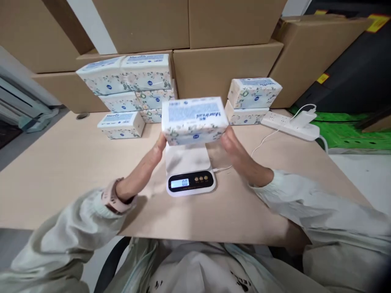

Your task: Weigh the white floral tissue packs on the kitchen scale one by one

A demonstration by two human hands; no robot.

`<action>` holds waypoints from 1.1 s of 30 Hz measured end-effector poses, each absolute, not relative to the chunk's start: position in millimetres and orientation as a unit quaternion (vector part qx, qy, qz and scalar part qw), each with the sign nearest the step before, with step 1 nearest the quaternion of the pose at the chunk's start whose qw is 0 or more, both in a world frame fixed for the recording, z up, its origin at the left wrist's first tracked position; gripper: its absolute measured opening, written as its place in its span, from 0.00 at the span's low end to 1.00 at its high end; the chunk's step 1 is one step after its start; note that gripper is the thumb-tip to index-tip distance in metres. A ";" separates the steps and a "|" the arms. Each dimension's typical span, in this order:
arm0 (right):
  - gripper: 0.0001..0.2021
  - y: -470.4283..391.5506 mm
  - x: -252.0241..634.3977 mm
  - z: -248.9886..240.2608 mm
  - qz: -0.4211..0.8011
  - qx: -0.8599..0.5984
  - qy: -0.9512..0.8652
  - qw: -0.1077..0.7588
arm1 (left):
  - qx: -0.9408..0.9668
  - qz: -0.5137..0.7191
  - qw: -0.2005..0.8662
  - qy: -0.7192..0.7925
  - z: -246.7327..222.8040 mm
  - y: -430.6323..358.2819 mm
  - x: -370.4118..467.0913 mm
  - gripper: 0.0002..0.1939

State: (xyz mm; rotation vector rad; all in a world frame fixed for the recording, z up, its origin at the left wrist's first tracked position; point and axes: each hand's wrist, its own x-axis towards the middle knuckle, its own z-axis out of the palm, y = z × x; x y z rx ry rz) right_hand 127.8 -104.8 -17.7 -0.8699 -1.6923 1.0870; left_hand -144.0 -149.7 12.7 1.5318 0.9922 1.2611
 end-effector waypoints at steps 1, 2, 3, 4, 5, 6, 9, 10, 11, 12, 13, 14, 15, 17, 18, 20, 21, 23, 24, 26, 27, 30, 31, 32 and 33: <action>0.40 -112.0 119.9 -24.9 0.468 -0.352 -0.680 0.441 | 0.628 0.488 0.458 0.396 1.0 -160.7 -148.9 0.34; 0.40 -116.8 113.5 -32.0 0.487 -0.351 -0.673 0.433 | 0.639 0.467 0.471 0.390 -10.3 -168.4 -151.8 0.35; 0.40 -119.9 108.8 -39.0 0.498 -0.353 -0.668 0.427 | 0.647 0.450 0.480 0.385 -20.8 -173.3 -153.7 0.35; 0.40 -121.8 105.9 -45.9 0.503 -0.356 -0.665 0.422 | 0.650 0.443 0.482 0.385 -30.3 -175.9 -155.3 0.36; 0.40 -123.3 104.6 -52.6 0.504 -0.365 -0.662 0.418 | 0.649 0.443 0.480 0.390 -38.7 -176.8 -157.2 0.36; 0.40 -124.7 105.2 -59.1 0.499 -0.379 -0.659 0.416 | 0.643 0.446 0.476 0.401 -45.9 -176.6 -159.9 0.37; 0.42 -133.4 116.4 -75.3 0.449 -0.437 -0.637 0.448 | 0.585 0.492 0.464 0.448 -60.5 -171.8 -172.9 0.40; 0.42 -138.4 122.4 -79.1 0.418 -0.453 -0.630 0.473 | 0.559 0.514 0.461 0.458 -62.9 -169.1 -178.7 0.40; 0.41 -144.3 128.9 -81.7 0.383 -0.462 -0.622 0.503 | 0.532 0.537 0.461 0.464 -64.4 -166.0 -184.9 0.41; 0.40 -150.7 135.2 -83.3 0.349 -0.466 -0.613 0.534 | 0.506 0.559 0.462 0.467 -64.9 -162.5 -191.4 0.40; 0.38 -157.4 141.1 -83.9 0.317 -0.468 -0.603 0.564 | 0.480 0.579 0.464 0.468 -64.9 -158.9 -198.0 0.39; 0.35 -163.6 146.1 -83.5 0.288 -0.470 -0.590 0.590 | 0.452 0.596 0.467 0.471 -64.6 -155.4 -204.2 0.37; 0.34 -168.9 150.1 -82.5 0.264 -0.473 -0.576 0.612 | 0.424 0.610 0.472 0.474 -64.2 -152.2 -210.0 0.35; 0.32 -175.3 154.5 -79.9 0.225 -0.474 -0.554 0.647 | 0.378 0.626 0.486 0.478 -63.7 -147.3 -219.3 0.31; 0.32 -176.1 155.3 -78.9 0.206 -0.472 -0.549 0.658 | 0.362 0.628 0.495 0.479 -63.8 -145.8 -222.5 0.30; 0.32 -173.8 155.1 -78.6 0.175 -0.467 -0.553 0.667 | 0.343 0.627 0.508 0.481 -64.1 -144.7 -226.0 0.28; 0.32 -171.4 154.7 -79.4 0.164 -0.467 -0.558 0.665 | 0.339 0.627 0.511 0.481 -64.3 -144.9 -226.5 0.28; 0.31 -166.5 154.3 -82.3 0.155 -0.474 -0.564 0.658 | 0.335 0.628 0.514 0.479 -64.2 -146.2 -225.9 0.28; 0.31 -164.6 154.5 -83.9 0.156 -0.479 -0.564 0.655 | 0.336 0.628 0.514 0.478 -64.1 -147.0 -225.2 0.28; 0.30 -162.8 155.7 -86.9 0.160 -0.484 -0.560 0.653 | 0.339 0.628 0.515 0.475 -63.8 -148.4 -224.0 0.28; 0.30 -163.0 156.4 -88.0 0.161 -0.484 -0.558 0.654 | 0.340 0.629 0.514 0.474 -63.7 -148.8 -223.6 0.28; 0.29 -166.7 157.7 -90.5 0.159 -0.486 -0.554 0.657 | 0.339 0.631 0.512 0.475 -64.0 -148.8 -223.3 0.27; 0.29 -168.5 157.4 -91.2 0.161 -0.488 -0.554 0.655 | 0.339 0.631 0.511 0.475 -64.3 -148.6 -223.3 0.27; 0.28 -170.3 156.8 -92.0 0.163 -0.490 -0.555 0.652 | 0.338 0.631 0.511 0.476 -64.7 -148.4 -223.3 0.27; 0.28 -172.2 155.9 -92.7 0.167 -0.492 -0.557 0.648 | 0.338 0.631 0.510 0.476 -65.0 -148.3 -223.2 0.27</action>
